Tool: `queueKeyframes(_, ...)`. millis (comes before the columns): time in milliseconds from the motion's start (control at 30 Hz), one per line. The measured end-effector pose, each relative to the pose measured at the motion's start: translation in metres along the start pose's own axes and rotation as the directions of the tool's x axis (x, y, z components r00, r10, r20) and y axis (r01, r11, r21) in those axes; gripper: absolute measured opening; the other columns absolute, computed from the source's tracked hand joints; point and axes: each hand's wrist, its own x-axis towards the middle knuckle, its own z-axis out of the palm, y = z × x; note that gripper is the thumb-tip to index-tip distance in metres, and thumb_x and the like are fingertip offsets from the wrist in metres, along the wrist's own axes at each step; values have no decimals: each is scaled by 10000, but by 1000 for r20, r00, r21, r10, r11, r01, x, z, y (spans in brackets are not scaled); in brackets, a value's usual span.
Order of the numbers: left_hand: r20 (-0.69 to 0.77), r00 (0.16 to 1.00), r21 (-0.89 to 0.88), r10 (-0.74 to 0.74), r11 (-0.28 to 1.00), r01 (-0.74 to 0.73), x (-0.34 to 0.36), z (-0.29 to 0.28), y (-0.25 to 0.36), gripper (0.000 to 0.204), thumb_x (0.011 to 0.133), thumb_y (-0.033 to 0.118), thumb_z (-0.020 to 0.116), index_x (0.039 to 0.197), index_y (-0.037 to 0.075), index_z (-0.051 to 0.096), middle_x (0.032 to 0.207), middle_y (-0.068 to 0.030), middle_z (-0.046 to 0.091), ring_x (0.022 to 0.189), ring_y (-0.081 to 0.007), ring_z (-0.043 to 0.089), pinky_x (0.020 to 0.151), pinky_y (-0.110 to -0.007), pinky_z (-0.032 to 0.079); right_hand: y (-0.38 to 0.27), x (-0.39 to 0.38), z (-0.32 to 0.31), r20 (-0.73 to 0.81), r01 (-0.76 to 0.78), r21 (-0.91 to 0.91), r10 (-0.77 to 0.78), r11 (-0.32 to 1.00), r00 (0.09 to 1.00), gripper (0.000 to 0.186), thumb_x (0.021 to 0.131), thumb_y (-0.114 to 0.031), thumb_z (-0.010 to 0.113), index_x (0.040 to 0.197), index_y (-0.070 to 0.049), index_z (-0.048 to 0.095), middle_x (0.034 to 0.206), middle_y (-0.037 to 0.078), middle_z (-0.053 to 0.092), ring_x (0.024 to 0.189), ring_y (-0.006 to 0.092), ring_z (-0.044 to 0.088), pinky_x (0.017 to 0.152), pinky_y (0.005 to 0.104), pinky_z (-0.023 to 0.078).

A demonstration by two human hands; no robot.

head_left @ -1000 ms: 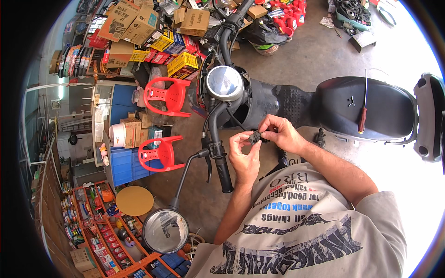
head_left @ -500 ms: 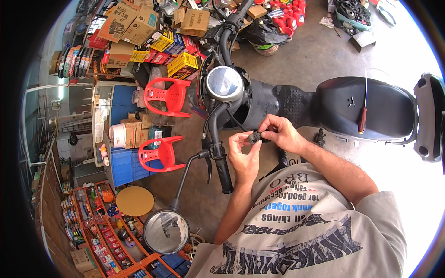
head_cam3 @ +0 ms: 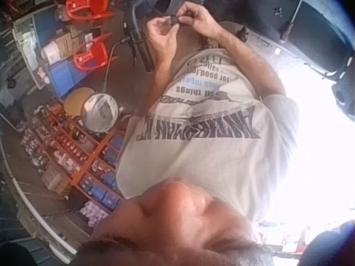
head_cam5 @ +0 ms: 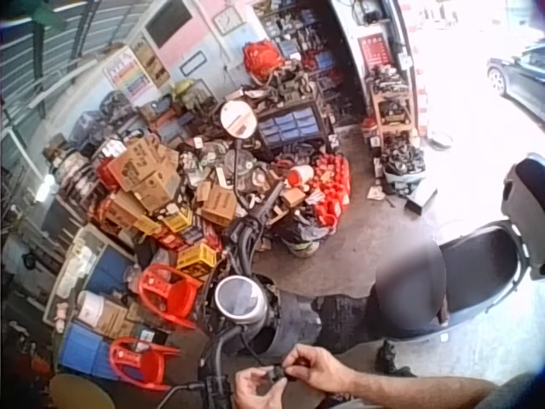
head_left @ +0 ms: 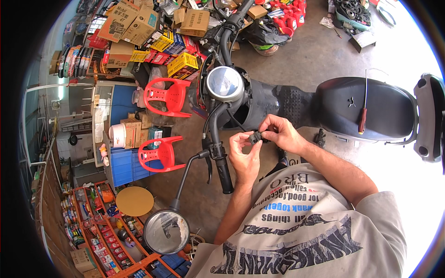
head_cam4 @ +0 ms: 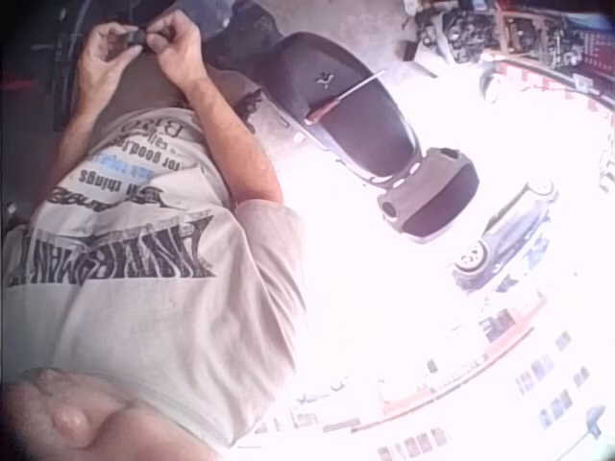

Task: Assembling and connecting electronic wiring components and plastic housings on a motorcycle handlebar.

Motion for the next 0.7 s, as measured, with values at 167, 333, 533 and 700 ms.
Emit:
queueKeyframes(167,1,1000,37,15,999,-15,-1,-1,0,375,743,-85,750,1037,25,544,1071,-80,658,861,-131,584,785,-283,492,-22,-3,-1,7,-80,-121,81,989,997,136,850,-61,682,956,-37,600,744,-23,551,655,56,463,594,245,419)
queueKeyframes(333,21,999,108,46,993,-48,-2,-1,0,348,745,-84,747,1015,25,557,1053,-78,664,863,-137,590,786,-286,491,-17,0,-1,30,-79,-150,84,985,996,168,856,-81,691,986,-28,599,782,-15,566,684,75,483,635,260,443)
queueKeyframes(533,31,998,87,46,995,-48,-3,-2,-1,336,753,-98,734,1011,18,552,1048,-89,668,870,-149,607,804,-300,506,-14,2,-1,70,-101,-99,108,990,992,162,859,-53,681,991,-15,595,802,-4,572,720,73,501,669,262,461)
queueKeyframes(700,26,1000,15,7,1000,-8,-3,1,1,337,763,-84,736,1026,13,550,1046,-96,670,875,-161,611,817,-307,505,-8,3,0,71,-121,-3,121,993,990,163,866,-67,672,999,-8,598,795,0,583,729,78,526,681,264,475)
